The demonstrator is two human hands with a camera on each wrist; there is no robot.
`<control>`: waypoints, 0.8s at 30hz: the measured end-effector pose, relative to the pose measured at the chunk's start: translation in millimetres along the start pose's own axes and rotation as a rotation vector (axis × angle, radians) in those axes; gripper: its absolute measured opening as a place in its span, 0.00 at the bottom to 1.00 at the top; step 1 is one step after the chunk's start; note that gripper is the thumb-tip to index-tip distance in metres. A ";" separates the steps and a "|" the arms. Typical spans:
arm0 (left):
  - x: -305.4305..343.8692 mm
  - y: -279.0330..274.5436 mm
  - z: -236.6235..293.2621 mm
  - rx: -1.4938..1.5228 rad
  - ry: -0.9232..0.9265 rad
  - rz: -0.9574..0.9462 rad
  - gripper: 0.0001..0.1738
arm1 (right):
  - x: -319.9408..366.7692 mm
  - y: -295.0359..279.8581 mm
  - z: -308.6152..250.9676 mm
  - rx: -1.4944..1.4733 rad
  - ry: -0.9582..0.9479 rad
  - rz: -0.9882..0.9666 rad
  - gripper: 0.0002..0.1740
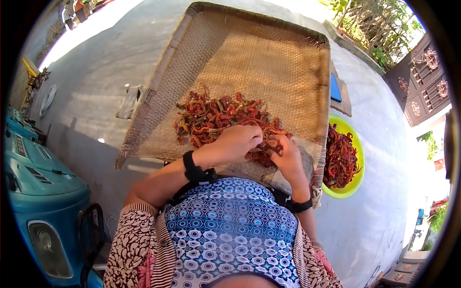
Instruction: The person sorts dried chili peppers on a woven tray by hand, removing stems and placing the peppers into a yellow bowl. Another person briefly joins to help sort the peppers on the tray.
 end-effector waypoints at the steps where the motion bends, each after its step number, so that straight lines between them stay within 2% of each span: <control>1: 3.0 -4.2 -1.6 0.014 -0.036 0.013 0.11 | 0.9 -2.3 3.7 0.026 0.051 -0.005 0.19; 2: 4.1 -6.0 -2.7 0.013 -0.028 0.019 0.11 | 1.2 -4.4 8.9 0.053 0.101 -0.011 0.19; 5: 5.2 -8.5 -7.0 0.002 -0.034 0.014 0.11 | 1.1 -31.3 38.1 -0.073 0.141 0.142 0.17; 8: 5.1 -7.2 -10.5 -0.025 -0.093 -0.005 0.12 | 5.8 -79.4 38.3 0.048 0.096 0.404 0.17; 11: 6.3 -9.1 -11.2 -0.028 -0.130 0.025 0.12 | 27.2 -112.9 19.4 0.333 0.071 0.820 0.15; 14: 6.4 -8.2 -9.3 -0.017 -0.126 0.040 0.12 | 29.7 -104.1 27.0 -0.087 0.028 0.813 0.15; 17: 2.9 0.1 -5.2 -0.017 -0.078 0.000 0.11 | 10.2 -42.5 17.2 -0.247 0.052 0.223 0.18; 20: 0.2 7.3 -1.7 -0.025 -0.045 -0.040 0.11 | 10.2 3.5 -5.9 -0.278 0.062 -0.030 0.16; 22: 0.6 9.4 -4.1 -0.031 -0.057 -0.030 0.10 | 7.8 11.9 -11.3 -0.279 0.035 -0.106 0.14; 24: 1.0 9.5 -2.2 0.061 -0.052 -0.047 0.09 | 5.9 7.3 -1.0 -0.341 0.042 -0.099 0.12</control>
Point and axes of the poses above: each hand's wrist, its own x-axis away from the middle knuckle, its own y-axis out of the palm, z = x × y, the point moved 9 cm from there along -x, towards the middle knuckle, and after that the axes turned 1 degree about x, right-handed, at the moved point
